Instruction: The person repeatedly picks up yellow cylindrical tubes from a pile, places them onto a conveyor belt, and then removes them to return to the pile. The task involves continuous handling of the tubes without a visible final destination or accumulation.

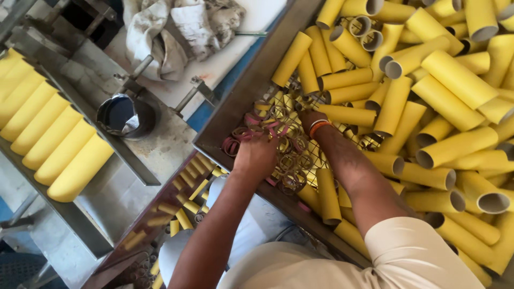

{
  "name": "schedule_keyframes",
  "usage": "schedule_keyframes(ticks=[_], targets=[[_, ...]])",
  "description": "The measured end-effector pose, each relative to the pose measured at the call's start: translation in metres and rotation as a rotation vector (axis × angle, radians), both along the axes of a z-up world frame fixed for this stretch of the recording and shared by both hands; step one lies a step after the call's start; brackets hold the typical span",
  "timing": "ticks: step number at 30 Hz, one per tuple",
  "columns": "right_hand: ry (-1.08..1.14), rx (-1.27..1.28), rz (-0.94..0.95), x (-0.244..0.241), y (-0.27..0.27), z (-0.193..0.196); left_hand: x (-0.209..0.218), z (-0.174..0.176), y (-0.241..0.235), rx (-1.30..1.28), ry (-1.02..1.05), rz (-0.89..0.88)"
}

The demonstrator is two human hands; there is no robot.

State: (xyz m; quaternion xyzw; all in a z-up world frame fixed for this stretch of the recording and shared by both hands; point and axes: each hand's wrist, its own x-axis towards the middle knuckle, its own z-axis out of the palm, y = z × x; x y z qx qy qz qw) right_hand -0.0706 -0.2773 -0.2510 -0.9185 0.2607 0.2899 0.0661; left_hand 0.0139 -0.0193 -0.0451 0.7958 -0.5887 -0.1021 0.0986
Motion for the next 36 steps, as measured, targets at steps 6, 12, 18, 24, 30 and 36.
schedule_keyframes(ticks=[6, 12, 18, 24, 30, 36], targets=[[-0.008, -0.104, -0.344, -0.031, -0.032, -0.024, 0.006, -0.01, -0.013, 0.1, 0.109, 0.057], [-0.084, -0.231, -0.081, -0.1, -0.083, 0.033, 0.005, -0.002, -0.019, -0.088, 0.104, 0.064], [-0.663, 0.125, -0.125, -0.084, -0.056, 0.22, 0.006, 0.061, 0.018, -0.648, 0.449, 0.215], [-1.311, 0.883, -0.097, 0.01, 0.07, 0.357, 0.033, 0.135, 0.123, -0.915, 0.117, 0.31], [-1.246, 1.197, 0.009, 0.171, 0.223, 0.319, 0.093, 0.144, 0.203, -0.595, -0.179, 0.537], [-1.155, 0.669, 0.253, 0.254, 0.338, 0.244, 0.156, 0.073, 0.276, -0.228, -0.153, 0.719]])
